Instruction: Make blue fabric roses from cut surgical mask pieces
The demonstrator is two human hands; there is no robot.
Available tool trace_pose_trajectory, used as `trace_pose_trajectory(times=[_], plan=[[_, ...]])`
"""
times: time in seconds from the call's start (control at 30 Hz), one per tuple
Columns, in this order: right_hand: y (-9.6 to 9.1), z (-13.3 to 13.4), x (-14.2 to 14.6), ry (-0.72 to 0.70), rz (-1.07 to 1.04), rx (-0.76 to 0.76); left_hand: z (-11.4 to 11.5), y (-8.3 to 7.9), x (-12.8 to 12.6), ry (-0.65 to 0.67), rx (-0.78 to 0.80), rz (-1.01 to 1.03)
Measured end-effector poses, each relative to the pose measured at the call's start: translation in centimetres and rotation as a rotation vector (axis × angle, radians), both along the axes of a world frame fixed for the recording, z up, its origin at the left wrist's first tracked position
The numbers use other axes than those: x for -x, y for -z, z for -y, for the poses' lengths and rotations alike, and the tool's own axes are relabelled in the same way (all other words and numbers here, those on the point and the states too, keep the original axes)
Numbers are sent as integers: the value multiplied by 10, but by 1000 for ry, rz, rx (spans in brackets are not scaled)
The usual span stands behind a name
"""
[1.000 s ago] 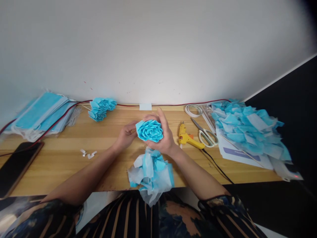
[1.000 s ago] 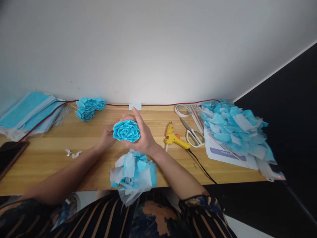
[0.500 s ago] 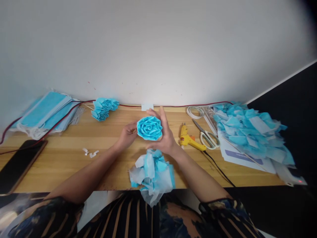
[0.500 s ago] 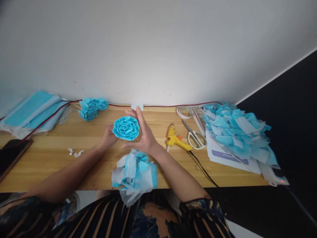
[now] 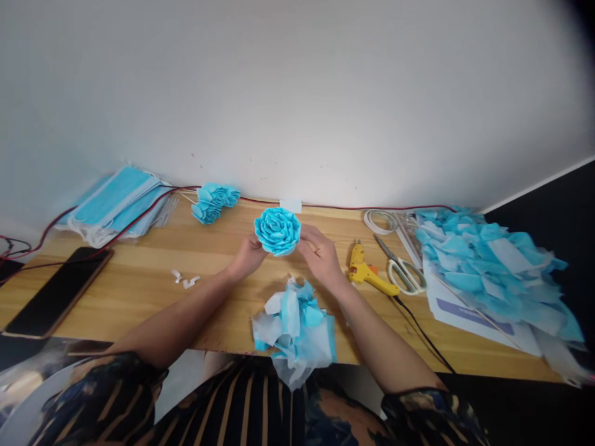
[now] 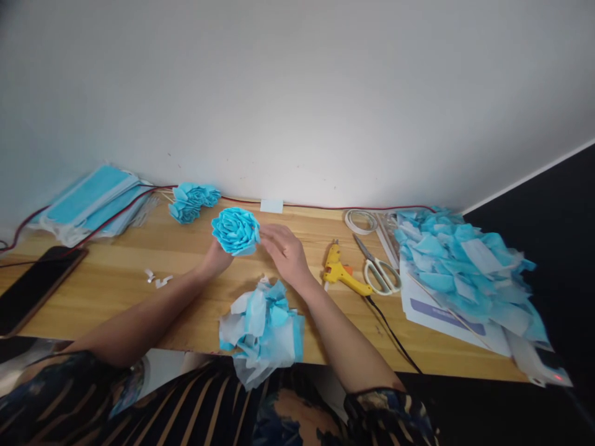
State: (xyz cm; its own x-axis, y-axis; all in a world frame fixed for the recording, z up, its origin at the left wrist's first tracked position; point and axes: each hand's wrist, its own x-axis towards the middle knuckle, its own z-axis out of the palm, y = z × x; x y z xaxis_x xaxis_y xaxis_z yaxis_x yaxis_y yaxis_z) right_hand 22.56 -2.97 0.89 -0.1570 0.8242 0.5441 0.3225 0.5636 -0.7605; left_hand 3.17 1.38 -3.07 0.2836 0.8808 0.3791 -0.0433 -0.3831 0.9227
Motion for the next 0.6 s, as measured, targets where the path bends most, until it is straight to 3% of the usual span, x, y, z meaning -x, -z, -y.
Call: trace_pose_trajectory(times=[0.2,0.47,0.6], plan=[[5,0,3,9,33,-64,5,-5,-3,-10,-34,22],[7,2,7,33,69,-77,18,-25,-9,156,-50,24],[8,1,6,17,88,-62,20,-30,-9,162,-40,3]])
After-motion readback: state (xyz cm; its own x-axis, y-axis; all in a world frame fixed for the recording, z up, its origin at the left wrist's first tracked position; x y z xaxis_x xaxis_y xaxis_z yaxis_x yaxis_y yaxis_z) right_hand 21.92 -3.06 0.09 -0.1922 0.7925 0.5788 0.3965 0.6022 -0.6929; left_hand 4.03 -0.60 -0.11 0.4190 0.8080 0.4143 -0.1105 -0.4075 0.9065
